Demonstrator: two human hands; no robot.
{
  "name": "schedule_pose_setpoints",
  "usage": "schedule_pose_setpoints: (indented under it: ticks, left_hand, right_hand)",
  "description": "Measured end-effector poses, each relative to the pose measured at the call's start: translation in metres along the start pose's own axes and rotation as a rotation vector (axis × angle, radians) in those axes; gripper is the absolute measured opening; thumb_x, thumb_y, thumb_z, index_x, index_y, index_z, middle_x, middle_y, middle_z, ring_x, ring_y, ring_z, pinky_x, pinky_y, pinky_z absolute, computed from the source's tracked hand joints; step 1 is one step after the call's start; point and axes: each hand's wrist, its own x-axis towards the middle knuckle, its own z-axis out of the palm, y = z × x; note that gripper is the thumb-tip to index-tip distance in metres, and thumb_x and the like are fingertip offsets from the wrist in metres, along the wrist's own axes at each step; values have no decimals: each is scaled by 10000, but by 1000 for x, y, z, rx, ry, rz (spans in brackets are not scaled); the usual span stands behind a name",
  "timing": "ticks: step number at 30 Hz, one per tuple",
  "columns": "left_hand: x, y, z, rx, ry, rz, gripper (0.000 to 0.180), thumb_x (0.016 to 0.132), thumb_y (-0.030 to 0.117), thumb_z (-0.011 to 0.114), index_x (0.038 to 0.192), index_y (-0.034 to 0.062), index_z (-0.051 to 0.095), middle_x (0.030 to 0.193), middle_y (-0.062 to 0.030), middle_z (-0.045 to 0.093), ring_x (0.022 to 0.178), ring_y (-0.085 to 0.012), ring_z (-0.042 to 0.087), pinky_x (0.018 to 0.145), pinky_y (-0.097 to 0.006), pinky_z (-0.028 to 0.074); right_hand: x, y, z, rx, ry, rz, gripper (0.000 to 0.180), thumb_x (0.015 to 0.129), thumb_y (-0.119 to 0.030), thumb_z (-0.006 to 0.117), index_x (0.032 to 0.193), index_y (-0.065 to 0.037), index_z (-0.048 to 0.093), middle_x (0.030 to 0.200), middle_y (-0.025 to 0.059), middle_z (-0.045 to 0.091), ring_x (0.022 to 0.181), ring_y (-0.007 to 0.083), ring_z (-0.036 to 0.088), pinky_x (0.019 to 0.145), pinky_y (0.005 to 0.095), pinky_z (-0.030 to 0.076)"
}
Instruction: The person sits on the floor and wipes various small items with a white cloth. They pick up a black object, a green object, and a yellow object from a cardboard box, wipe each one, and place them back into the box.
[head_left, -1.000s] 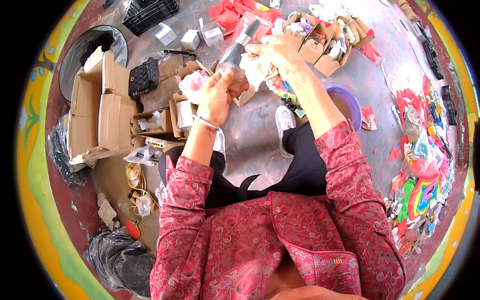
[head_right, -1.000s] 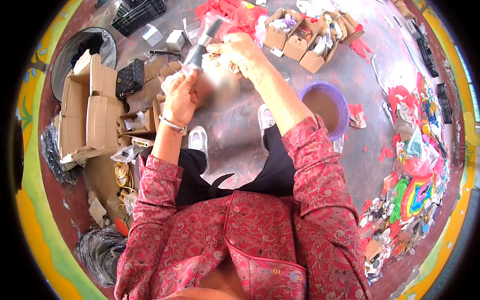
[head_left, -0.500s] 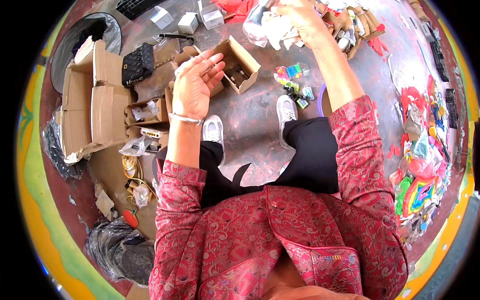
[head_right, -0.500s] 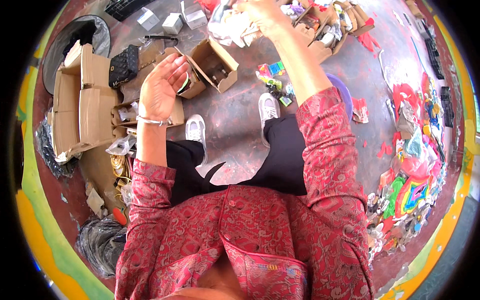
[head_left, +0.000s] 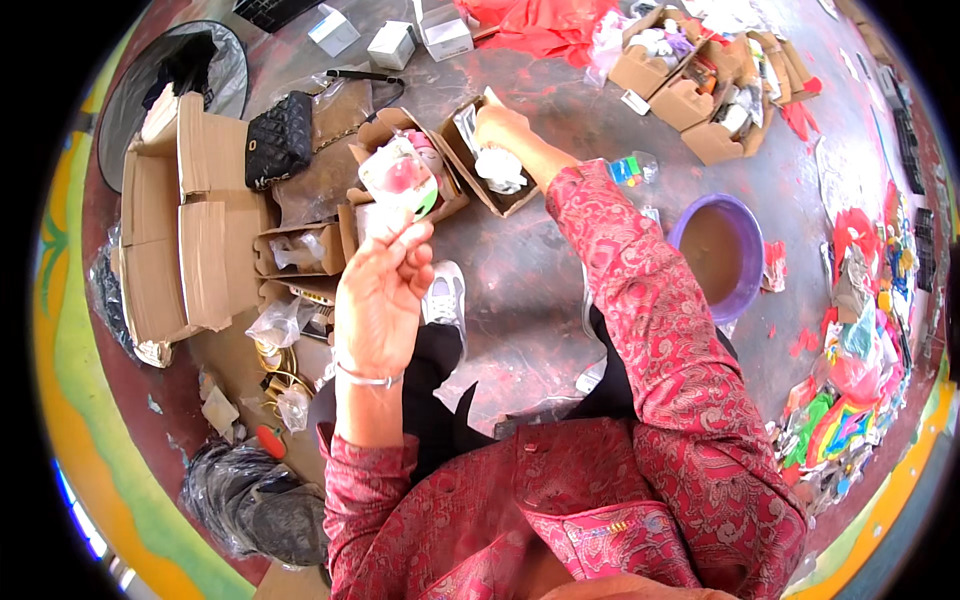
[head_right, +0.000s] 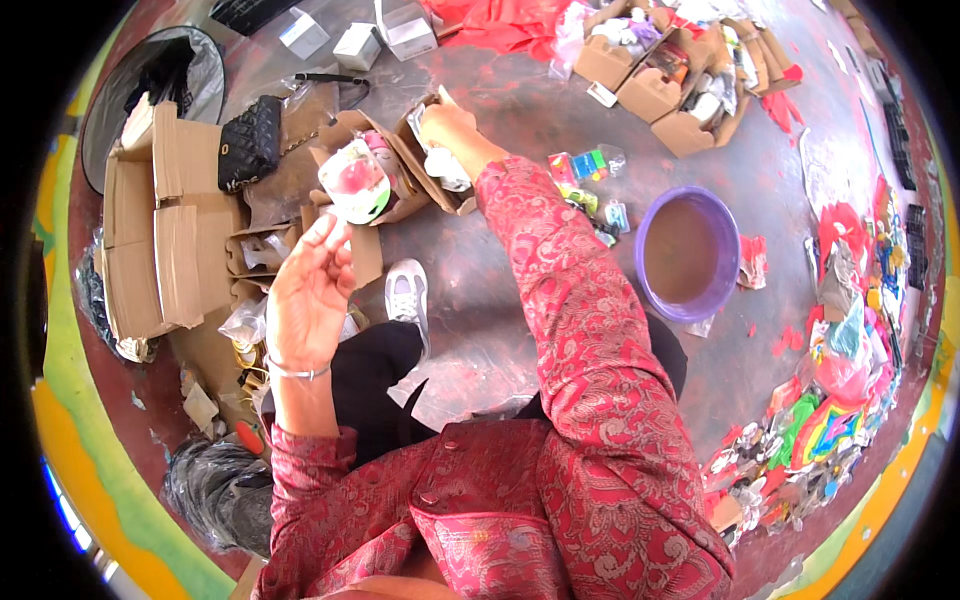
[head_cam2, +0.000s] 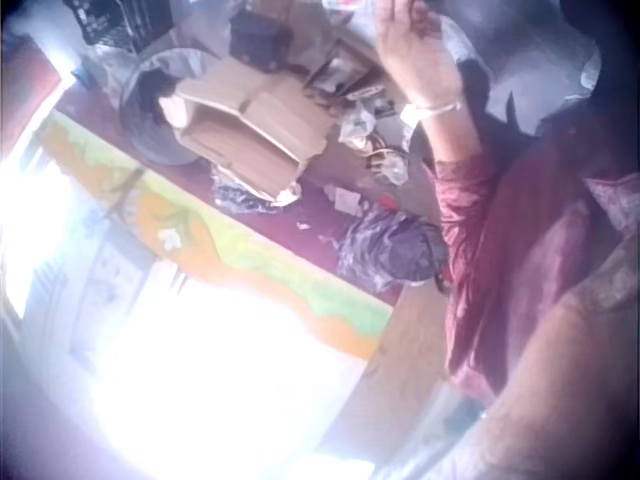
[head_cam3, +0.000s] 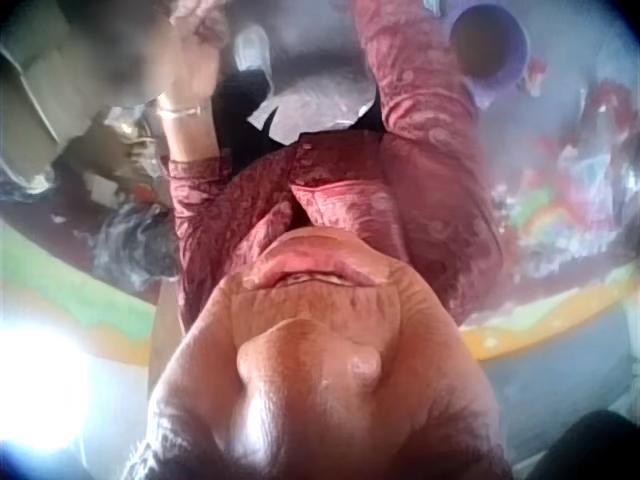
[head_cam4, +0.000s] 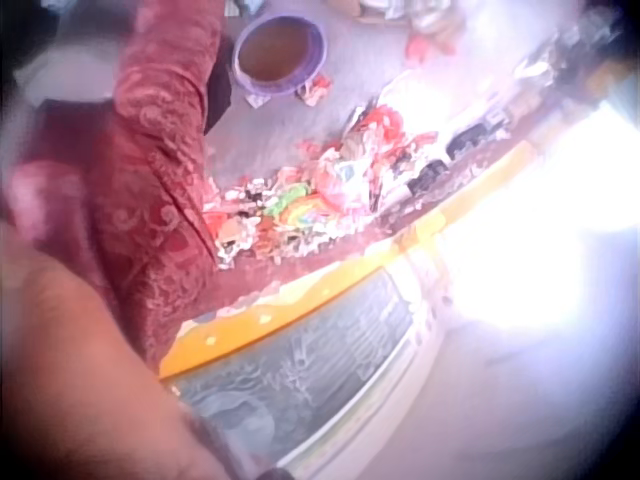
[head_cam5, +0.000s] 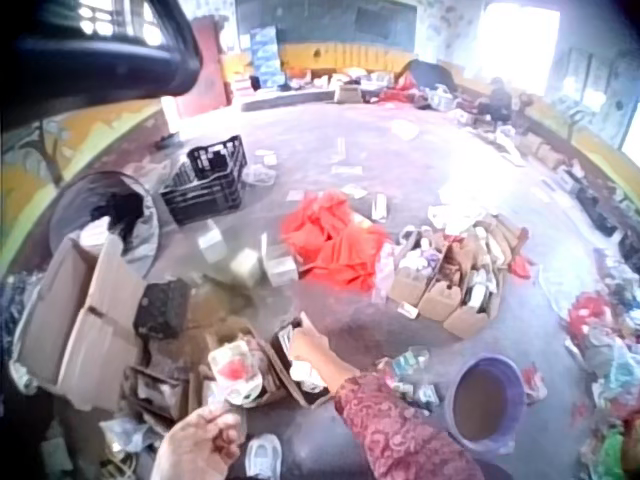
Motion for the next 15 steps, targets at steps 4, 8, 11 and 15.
schedule_pose_setpoints:
  ticks: [4,8,11,15]
  left_hand:
    - [5,-2,-1,-17,0,-93,223,851,75,483,1063,13,512,945,-91,584,767,-114,547,673,-226,467]
    - [14,-9,0,8,39,-139,212,851,76,484,1052,15,518,959,-98,590,786,-121,563,676,-226,469]
    - [17,-14,-4,12,95,-167,240,839,61,487,1071,8,508,978,-96,577,785,-130,559,671,-224,469]
    - [17,-22,4,62,32,-242,238,835,59,487,1065,1,511,969,-98,579,775,-139,561,664,-228,471]
  right_hand:
    - [64,9,41,-170,-101,-84,298,649,-138,609,939,-169,670,1011,56,632,936,222,607,696,370,500]
    - [110,18,58,-106,-226,-12,288,669,-141,601,950,-145,667,1051,71,615,973,242,590,738,376,494]
    - [94,25,68,-88,-63,-110,271,684,-139,609,947,-100,660,1053,95,610,974,262,588,762,379,494]
    - [63,33,64,-87,27,-168,266,668,-107,598,925,-89,664,1003,155,614,936,267,603,748,381,497]
